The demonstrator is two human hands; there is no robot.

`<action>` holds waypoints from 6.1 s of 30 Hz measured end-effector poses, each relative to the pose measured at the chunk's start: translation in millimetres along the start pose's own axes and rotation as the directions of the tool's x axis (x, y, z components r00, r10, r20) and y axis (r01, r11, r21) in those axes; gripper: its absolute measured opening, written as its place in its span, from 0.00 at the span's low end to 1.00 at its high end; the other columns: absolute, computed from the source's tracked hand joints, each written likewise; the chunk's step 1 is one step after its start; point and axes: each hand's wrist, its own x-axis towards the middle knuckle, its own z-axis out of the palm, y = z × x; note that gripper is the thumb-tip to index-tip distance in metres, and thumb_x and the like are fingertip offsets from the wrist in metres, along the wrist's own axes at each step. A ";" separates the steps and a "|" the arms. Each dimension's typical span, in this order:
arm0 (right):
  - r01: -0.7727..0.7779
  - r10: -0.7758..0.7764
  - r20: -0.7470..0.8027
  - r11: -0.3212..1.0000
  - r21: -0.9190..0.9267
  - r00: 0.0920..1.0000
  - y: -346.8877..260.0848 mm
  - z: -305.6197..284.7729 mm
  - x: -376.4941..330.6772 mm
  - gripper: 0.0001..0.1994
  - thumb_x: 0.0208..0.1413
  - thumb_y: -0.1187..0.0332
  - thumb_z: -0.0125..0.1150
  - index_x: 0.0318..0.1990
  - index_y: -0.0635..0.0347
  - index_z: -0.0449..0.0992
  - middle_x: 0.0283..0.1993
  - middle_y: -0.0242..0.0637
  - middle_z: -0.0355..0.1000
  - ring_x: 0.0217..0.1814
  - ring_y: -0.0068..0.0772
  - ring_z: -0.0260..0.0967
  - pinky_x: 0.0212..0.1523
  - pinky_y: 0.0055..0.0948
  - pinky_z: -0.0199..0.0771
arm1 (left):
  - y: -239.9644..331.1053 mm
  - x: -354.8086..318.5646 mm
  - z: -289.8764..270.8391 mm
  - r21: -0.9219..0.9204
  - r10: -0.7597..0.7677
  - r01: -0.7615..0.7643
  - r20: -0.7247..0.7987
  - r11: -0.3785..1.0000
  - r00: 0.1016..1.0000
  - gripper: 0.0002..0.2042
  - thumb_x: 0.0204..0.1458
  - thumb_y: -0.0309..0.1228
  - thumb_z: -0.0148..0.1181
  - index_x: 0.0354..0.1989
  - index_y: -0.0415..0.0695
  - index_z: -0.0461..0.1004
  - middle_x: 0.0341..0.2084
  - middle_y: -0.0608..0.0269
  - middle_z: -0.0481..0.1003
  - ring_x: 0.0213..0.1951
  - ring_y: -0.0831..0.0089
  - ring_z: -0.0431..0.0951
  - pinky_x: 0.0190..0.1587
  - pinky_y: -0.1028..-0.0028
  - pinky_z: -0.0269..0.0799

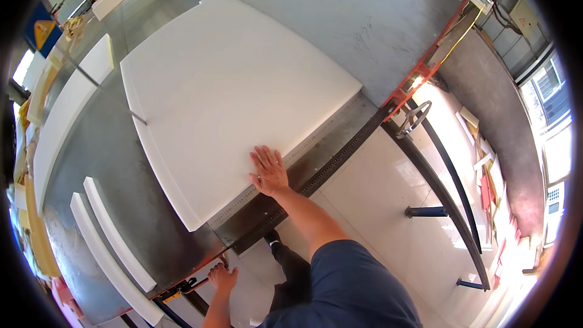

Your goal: The person uses a manual guillotine-style cutter to slice a large white foam sheet and several foam strips into smaller pieces. They position each piece against the guide, lower the blade to cut, and then move the cut sections aside on the table.

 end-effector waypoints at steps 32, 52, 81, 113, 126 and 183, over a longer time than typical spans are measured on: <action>0.084 -0.088 0.090 0.995 0.045 0.992 -16.5 -8.4 12.8 0.34 0.60 0.50 0.47 0.70 0.59 0.62 0.77 0.43 0.55 0.80 0.54 0.45 0.78 0.58 0.32 | 60.5 190.1 -192.1 -0.406 -0.392 0.187 -0.510 0.894 0.766 0.35 0.60 0.54 0.56 0.74 0.56 0.57 0.76 0.42 0.39 0.73 0.39 0.49 0.70 0.51 0.55; 0.100 -0.107 0.095 0.992 0.079 0.990 -4.8 -22.4 -13.0 0.35 0.59 0.51 0.52 0.71 0.57 0.61 0.77 0.41 0.55 0.81 0.51 0.44 0.78 0.57 0.32 | -40.1 98.6 -182.8 -0.464 -0.650 0.458 -0.482 0.758 0.588 0.32 0.57 0.51 0.60 0.63 0.43 0.65 0.55 0.52 0.76 0.57 0.53 0.76 0.56 0.55 0.72; -0.056 0.469 -0.190 0.462 0.885 0.863 -155.7 -502.8 52.2 0.20 0.44 0.71 0.71 0.44 0.78 0.78 0.40 0.46 0.79 0.39 0.38 0.78 0.42 0.34 0.78 | 7.2 92.4 -357.3 -0.526 0.472 0.284 -0.264 -0.801 0.841 0.48 0.58 0.67 0.49 0.72 0.35 0.54 0.66 0.51 0.67 0.70 0.58 0.62 0.70 0.52 0.58; -0.301 0.218 -0.719 0.800 0.519 -0.660 -389.4 -870.9 -1157.0 0.33 0.52 0.66 0.70 0.64 0.67 0.64 0.56 0.42 0.72 0.61 0.39 0.69 0.61 0.45 0.72 | 582.7 -715.3 56.7 -0.944 0.972 0.331 -0.060 0.019 -0.226 0.41 0.59 0.65 0.47 0.72 0.46 0.57 0.70 0.56 0.60 0.69 0.51 0.61 0.67 0.44 0.60; -0.840 -0.326 -0.832 0.472 0.268 -0.449 -520.7 -964.8 -1264.5 0.42 0.21 0.74 0.70 0.57 0.69 0.71 0.49 0.44 0.76 0.47 0.41 0.77 0.46 0.35 0.81 | 614.3 -1134.3 360.3 -0.785 0.730 0.126 0.487 0.607 -0.480 0.48 0.61 0.62 0.51 0.78 0.46 0.35 0.77 0.49 0.44 0.78 0.56 0.38 0.76 0.52 0.36; -0.216 -0.716 -0.184 -0.047 0.975 -0.673 -1111.5 -824.4 -2340.1 0.38 0.43 0.79 0.66 0.67 0.65 0.64 0.62 0.45 0.70 0.67 0.41 0.65 0.65 0.35 0.67 | -113.8 -2369.7 611.2 -0.457 -0.489 0.359 0.205 -0.814 -0.848 0.26 0.25 0.41 0.84 0.33 0.45 0.78 0.28 0.60 0.81 0.36 0.58 0.82 0.40 0.61 0.76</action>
